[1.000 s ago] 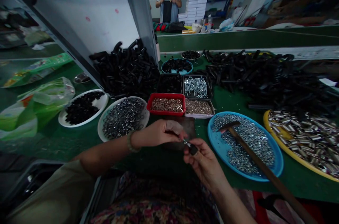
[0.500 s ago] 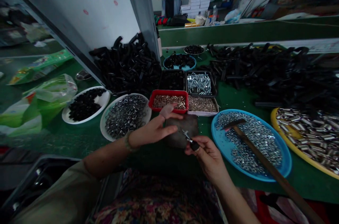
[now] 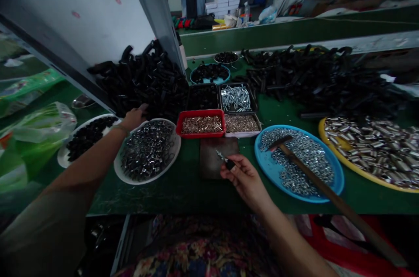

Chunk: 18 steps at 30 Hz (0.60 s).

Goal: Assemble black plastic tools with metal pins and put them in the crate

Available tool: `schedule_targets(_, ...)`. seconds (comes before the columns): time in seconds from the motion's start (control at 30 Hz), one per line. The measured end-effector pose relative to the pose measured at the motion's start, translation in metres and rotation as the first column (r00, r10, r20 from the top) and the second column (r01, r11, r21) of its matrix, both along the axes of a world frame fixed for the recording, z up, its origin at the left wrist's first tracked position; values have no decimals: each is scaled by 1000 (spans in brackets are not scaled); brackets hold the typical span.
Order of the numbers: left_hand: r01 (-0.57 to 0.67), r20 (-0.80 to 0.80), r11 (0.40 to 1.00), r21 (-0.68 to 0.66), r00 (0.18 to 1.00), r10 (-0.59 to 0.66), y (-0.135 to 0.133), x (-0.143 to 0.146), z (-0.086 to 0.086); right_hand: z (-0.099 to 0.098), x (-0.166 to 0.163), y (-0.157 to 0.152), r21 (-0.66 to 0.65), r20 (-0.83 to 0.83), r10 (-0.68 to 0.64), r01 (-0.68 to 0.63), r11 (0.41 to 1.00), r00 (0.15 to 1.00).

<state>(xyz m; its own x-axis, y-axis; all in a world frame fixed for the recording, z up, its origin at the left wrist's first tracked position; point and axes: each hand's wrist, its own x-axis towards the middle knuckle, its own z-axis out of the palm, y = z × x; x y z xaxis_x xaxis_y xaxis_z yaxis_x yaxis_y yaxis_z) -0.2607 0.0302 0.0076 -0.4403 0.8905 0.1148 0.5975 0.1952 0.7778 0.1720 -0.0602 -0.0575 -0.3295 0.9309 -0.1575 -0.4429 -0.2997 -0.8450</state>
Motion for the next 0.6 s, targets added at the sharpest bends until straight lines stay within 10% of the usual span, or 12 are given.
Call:
schedule_targets(0.2,-70,161,979,192,986,39,-11,42,6,5,-2,0,98,79,-33,25,995,996)
schedule_targets(0.3,82,361,994,69,927,-101,-43,101,0,6,0,-1,266,280,-28,-49,963,960)
schedule_targets(0.43,408,847,912,-32,496,-192,-87,192,-15,16,1,-5,529,646,-171,-275,803,744)
schedule_targets(0.6,378,951,926,7,284,-123,-102,247,-27,16,3,-18,602,689,-259,-336,724,677)
